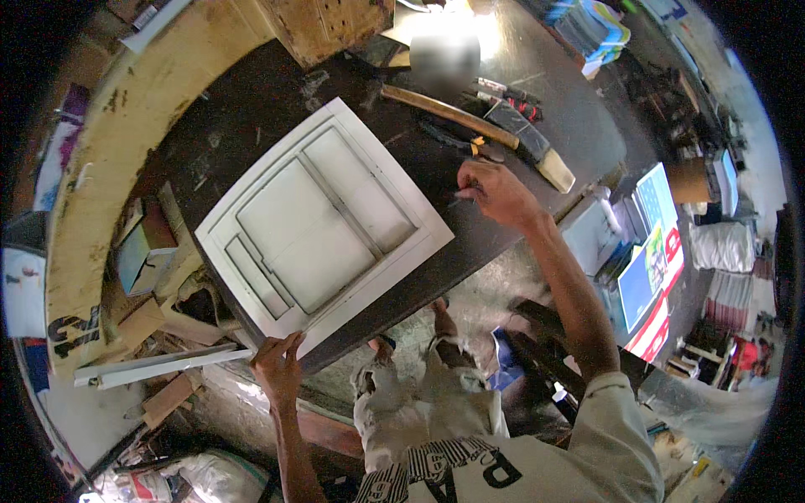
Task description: The person assembles a white frame by fitting black strips into its edges, using a grinder to smooth the ends of the strips and a mallet to hammer them into place.
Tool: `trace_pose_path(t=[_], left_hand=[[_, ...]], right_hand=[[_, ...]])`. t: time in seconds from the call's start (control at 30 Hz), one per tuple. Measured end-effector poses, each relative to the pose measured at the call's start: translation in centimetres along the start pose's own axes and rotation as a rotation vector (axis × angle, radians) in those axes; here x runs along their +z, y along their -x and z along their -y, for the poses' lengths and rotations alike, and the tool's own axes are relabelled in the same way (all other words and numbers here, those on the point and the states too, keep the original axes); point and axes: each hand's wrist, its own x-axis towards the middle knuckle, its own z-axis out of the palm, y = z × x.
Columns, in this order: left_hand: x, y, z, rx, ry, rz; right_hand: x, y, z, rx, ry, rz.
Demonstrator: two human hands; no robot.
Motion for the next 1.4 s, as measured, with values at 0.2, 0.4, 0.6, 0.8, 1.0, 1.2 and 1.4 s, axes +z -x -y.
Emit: trace_pose_path(t=[0.2, 0.4, 0.6, 0.8, 1.0, 1.2, 1.4], left_hand=[[0.3, 0.5, 1.1, 0.128, 0.011, -0.067], [0.9, 0.1, 0.0, 0.061, 0.094, -0.126], [0.9, -0.7, -2.8, 0.134, 0.017, -0.148], [3.4, -2.7, -5.1, 0.179, 0.101, -0.133], [3.1, -3.3, -5.1, 0.182, 0.145, -0.122], [2.7, -3.3, -4.4, 0.195, 0.224, -0.053], [2.8, -3.4, -4.4, 0.215, 0.230, -0.014]], right_hand=[[3.6, 4.0, 5.6, -0.092, -0.068, -0.083], [5.2, 3.6, 3.8, -0.208, -0.008, 0.041], [4.7, 2.7, 3.2, -0.283, 0.058, 0.102], [5.1, 2.3, 4.0, -0.317, 0.014, 0.037], [4.4, 2.2, 4.5, -0.294, 0.076, 0.046], [5.3, 3.4, 7.0, -0.169, 0.146, -0.032], [9.4, 7.5, 16.2, 0.570, -0.222, -0.326]])
